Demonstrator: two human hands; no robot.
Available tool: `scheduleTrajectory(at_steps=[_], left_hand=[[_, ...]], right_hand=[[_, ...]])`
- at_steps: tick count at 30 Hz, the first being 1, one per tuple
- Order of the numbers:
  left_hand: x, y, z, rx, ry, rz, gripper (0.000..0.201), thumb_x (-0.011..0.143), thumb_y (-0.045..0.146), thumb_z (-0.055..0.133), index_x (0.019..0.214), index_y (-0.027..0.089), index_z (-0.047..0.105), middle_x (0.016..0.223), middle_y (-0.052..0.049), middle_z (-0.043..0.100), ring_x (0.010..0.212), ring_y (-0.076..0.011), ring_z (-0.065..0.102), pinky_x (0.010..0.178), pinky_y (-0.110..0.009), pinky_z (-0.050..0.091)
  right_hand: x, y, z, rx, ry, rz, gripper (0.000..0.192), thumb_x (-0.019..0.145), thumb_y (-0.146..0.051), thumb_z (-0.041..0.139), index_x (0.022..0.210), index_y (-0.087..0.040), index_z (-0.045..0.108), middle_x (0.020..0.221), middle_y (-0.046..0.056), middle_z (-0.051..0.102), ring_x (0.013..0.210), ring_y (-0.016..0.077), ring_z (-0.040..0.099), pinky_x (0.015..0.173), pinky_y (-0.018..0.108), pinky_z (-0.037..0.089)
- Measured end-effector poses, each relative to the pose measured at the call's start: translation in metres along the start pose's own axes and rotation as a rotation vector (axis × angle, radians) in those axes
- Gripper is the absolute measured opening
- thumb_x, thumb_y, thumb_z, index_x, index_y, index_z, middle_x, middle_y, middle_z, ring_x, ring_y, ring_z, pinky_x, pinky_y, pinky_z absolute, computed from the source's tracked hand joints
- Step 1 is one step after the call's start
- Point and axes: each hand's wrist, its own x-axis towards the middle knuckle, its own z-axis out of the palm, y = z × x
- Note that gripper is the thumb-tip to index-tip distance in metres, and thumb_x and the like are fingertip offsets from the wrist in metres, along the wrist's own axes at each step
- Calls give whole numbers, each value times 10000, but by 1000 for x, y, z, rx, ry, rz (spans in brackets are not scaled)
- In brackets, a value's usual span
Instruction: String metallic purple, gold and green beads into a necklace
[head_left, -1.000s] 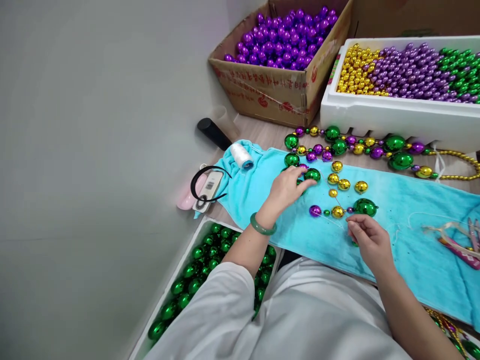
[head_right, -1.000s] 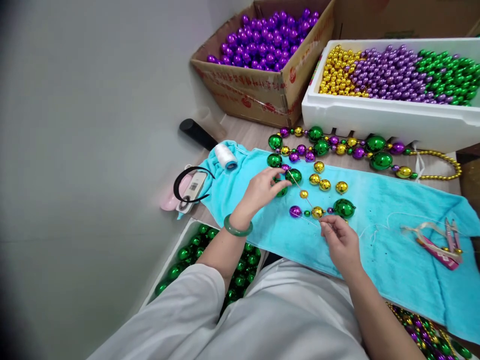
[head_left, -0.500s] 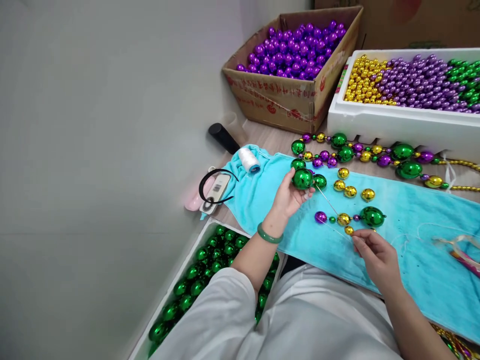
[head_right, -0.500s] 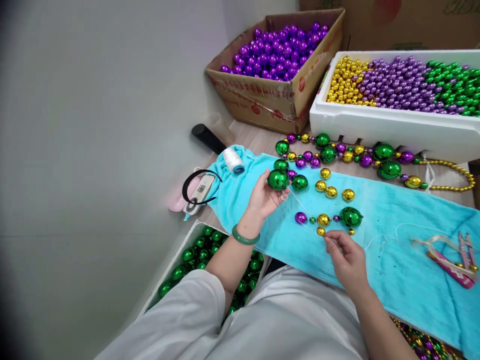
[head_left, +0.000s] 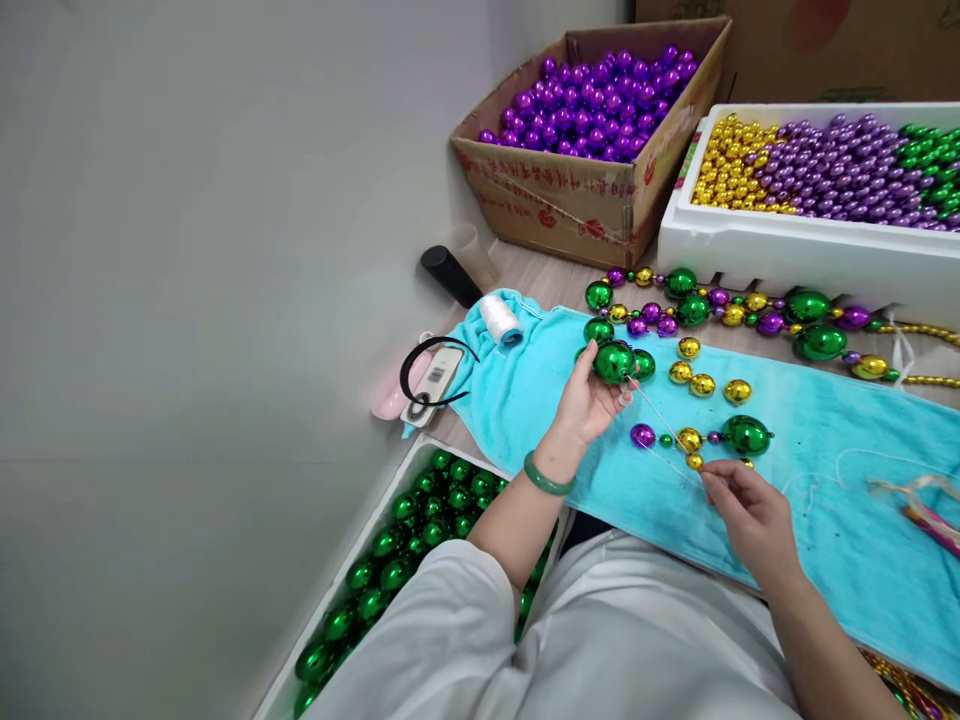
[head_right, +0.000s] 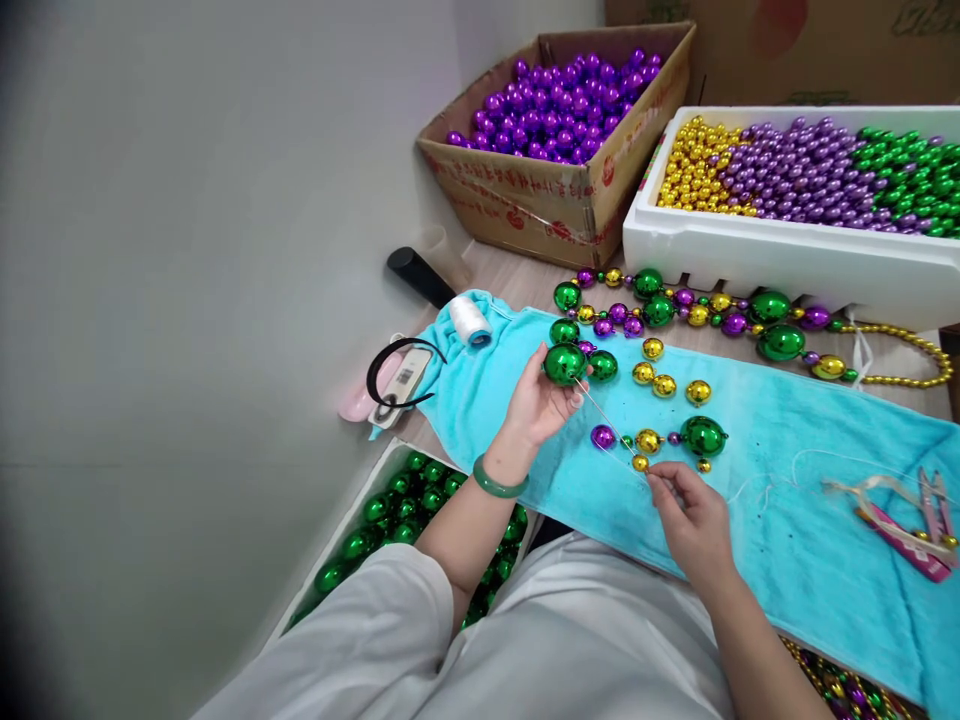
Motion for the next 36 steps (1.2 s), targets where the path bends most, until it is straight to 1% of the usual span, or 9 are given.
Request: scheduleTrajectory(at_steps=[3,7,11,14,16,21,28,32,36], left_hand=[[-1,-3,1,29,19,69,403,882,510,515,921,119,603,784,-77,686,611,-159,656,553,-255,528],[-1,-9,3,38,37,204,378,804,482,650,950,137,603,844,-53,694,717,-192,687,714,-342,570],[1,-12,3,20,23,317,329,786,415,696,923,128,612,872,-39,684,805,-153,669,838,-342,550],[1,-15,2,74,-20,383,304,760,388,725,901,145,608,874,-16,671,852,-138,648,868,-325,531],[-1,-19,2,135,-40,389,335,718,370,762,931,163,609,896,-5,662,865,-134,636,857,-304,518],[-11,-31,6,240,-155,280,501,646,409,810,1050,193,607,1005,-27,644,881,-147,620,828,-296,486],[-19,-32,10,406,-245,513,559,597,348,856,1078,218,603,1071,-41,616,977,-176,587,880,-290,463],[-22,-30,10,399,-306,502,538,623,357,843,1086,211,612,1066,-46,611,970,-174,582,871,-286,469],[-21,-30,9,347,-299,445,506,652,386,821,1083,202,630,1051,-50,616,951,-166,579,846,-271,472]], right_hand=[[0,0,0,-26,16,0,256,824,-438,611,859,-189,659,618,-10,546,559,118,484,514,243,388],[0,-1,-2,-77,44,-14,258,831,-436,595,868,-190,663,608,-14,546,544,114,476,504,240,383],[0,-4,-4,-122,59,-45,261,836,-438,584,859,-190,663,598,-17,552,525,111,484,494,235,391],[0,-6,-5,-168,66,-71,265,838,-443,584,863,-193,668,597,-15,560,522,114,493,498,237,398],[1,-5,-5,-176,66,-78,266,842,-445,584,876,-196,669,602,-13,564,529,118,500,505,241,403],[5,0,-2,-86,61,-76,263,860,-444,568,888,-195,646,624,-7,563,545,121,500,506,243,405],[9,4,-3,-45,77,-60,260,841,-443,604,873,-187,639,625,-11,546,534,110,470,487,237,380],[12,9,-4,5,60,-68,258,822,-435,629,870,-182,643,635,-8,557,544,116,478,497,244,390],[13,10,-3,36,44,-74,251,822,-426,631,871,-180,644,631,-9,552,548,117,473,499,246,385]])
